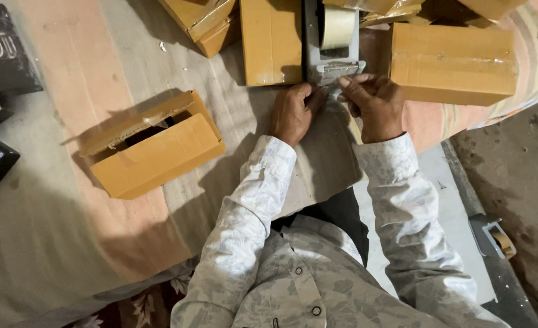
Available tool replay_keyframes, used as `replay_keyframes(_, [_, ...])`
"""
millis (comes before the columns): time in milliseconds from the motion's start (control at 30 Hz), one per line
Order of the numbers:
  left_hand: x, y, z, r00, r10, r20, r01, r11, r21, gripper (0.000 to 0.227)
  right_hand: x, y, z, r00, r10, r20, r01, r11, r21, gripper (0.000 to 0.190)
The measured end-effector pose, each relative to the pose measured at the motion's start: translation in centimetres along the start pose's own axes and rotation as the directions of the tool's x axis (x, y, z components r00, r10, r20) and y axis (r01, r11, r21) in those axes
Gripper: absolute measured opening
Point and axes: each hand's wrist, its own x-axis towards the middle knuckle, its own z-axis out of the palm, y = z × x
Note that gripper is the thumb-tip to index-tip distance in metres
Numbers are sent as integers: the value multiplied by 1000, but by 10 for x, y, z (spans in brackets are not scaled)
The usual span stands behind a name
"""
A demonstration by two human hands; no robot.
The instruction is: The person places small product boxes into larger cardboard shipping boxes, folds the flaps, and seals them with clear packing tape using a tape dispenser. The sealed boxes are stacked on the table.
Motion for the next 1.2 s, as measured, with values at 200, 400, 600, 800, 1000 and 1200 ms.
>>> replay_keyframes(200, [-2,-6,4,994,85,-72,-86,996,-21,14,6,19,1,997,79,22,-81,993,86,12])
replay_keyframes(400, [6,5,3,994,70,-79,-75,995,-61,22,14,41,-5,985,-107,134,164,824,-543,16])
replay_keyframes(600, [-46,40,-69,931,200,-306,-226,973,-50,16,-4,24,-32,922,382,59,-358,902,-243,25])
replay_keyframes(800, [-120,33,-239,918,273,-288,2,723,691,69,-50,20,-18,928,260,266,-243,965,-97,17])
replay_keyframes(1000, [-148,13,-272,987,76,-142,69,593,802,73,-68,-30,59,747,45,664,75,986,-152,21])
replay_keyframes(1200, [-155,-8,-262,948,-18,-317,243,684,688,44,-33,-43,191,369,65,927,589,755,-287,17])
